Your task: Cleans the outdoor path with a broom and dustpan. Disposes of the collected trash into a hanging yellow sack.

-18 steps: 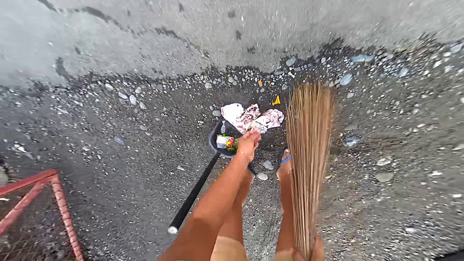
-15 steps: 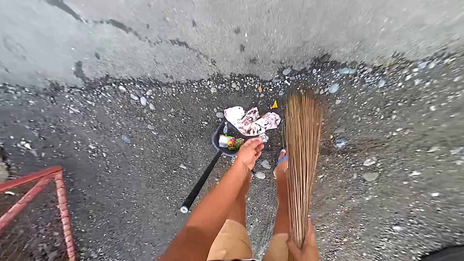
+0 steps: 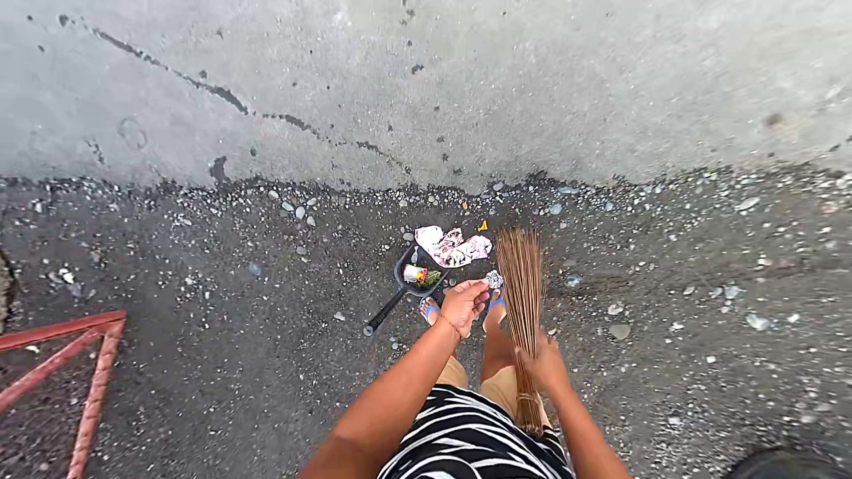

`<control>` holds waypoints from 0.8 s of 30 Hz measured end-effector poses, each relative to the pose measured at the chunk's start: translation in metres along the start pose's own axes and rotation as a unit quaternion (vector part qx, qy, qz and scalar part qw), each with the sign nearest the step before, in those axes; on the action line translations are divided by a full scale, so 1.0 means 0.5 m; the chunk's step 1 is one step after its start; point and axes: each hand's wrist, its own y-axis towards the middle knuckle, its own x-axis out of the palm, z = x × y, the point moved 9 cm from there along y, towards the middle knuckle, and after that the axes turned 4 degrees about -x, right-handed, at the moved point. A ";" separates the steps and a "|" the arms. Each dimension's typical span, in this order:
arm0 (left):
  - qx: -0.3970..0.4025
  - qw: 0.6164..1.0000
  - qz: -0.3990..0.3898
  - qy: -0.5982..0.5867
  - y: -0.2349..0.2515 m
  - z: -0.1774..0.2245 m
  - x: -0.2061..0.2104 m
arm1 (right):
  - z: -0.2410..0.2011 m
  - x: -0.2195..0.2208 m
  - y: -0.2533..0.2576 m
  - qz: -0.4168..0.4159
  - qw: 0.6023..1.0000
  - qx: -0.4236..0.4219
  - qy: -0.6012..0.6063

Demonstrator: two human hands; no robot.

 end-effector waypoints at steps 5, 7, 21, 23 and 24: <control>0.046 0.994 -0.036 0.093 -0.079 0.012 0.058 | -0.183 -0.188 -0.053 0.086 0.938 -0.199 0.272; 0.075 0.988 -0.053 0.123 -0.108 0.019 0.076 | -0.229 -0.211 -0.070 0.077 0.927 -0.225 0.289; 0.103 0.978 -0.132 0.127 -0.245 0.028 0.098 | -0.305 -0.243 -0.179 0.041 0.864 -0.274 0.419; 0.120 0.975 -0.145 0.120 -0.263 0.026 0.102 | -0.310 -0.245 -0.190 0.034 0.855 -0.268 0.443; 0.171 0.964 -0.148 0.139 -0.276 0.034 0.103 | -0.312 -0.249 -0.197 0.044 0.854 -0.273 0.440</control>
